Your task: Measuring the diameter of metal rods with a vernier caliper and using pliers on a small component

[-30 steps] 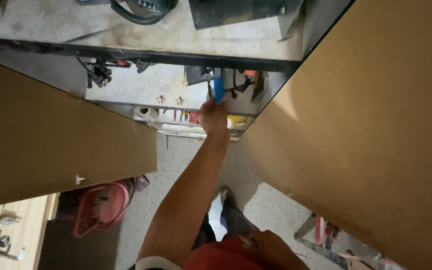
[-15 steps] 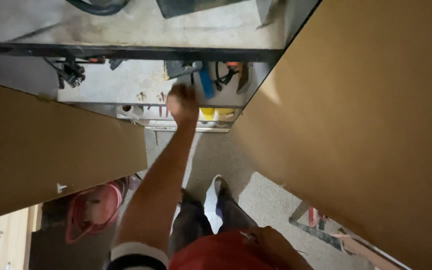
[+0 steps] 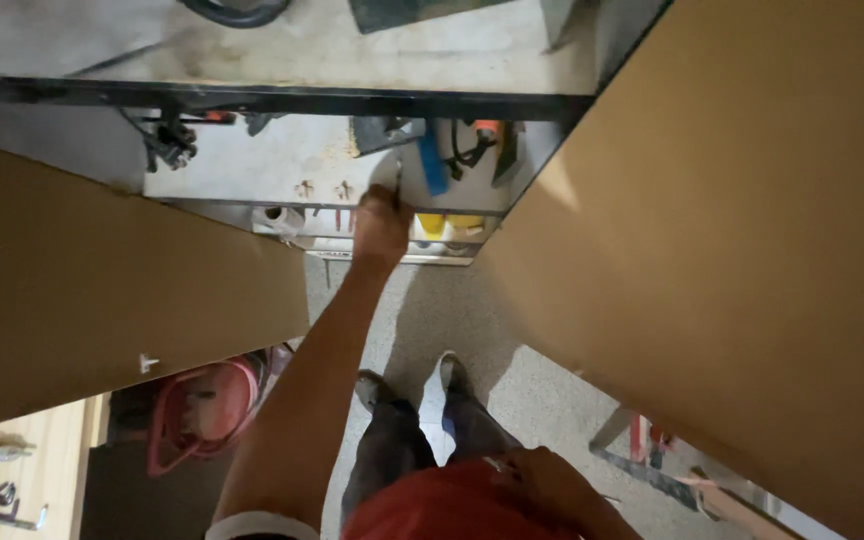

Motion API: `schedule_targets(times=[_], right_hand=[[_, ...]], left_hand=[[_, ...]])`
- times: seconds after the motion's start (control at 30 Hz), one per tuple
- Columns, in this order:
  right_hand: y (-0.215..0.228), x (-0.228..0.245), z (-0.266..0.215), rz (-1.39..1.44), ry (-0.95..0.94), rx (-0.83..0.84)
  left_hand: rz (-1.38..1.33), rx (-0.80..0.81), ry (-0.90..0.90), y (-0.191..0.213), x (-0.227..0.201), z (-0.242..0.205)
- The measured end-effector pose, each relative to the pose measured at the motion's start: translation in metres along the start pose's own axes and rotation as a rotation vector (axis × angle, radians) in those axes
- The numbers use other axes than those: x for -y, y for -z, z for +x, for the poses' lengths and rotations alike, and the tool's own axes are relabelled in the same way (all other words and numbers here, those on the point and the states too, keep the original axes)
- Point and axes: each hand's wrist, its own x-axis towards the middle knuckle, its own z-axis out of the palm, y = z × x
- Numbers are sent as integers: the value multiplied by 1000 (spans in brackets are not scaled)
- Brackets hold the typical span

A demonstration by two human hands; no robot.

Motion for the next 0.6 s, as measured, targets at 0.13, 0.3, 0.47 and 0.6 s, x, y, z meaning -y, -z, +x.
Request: schedule_targets(times=[0.13,0.3,0.47,0.6], right_hand=[[-4,-9,14,-43,-34,71],[-15,-16,26,-53,7,56],[-7,0,26,-121,50,61],[-1,6,28,-61,59,67]], left_hand=[[-162,101,57,11,-4,-16],[-161,185,-27,48,-40,-38],[-536,194,-299,95,-85,-57],[-386,287,-281,108,-101,-59]])
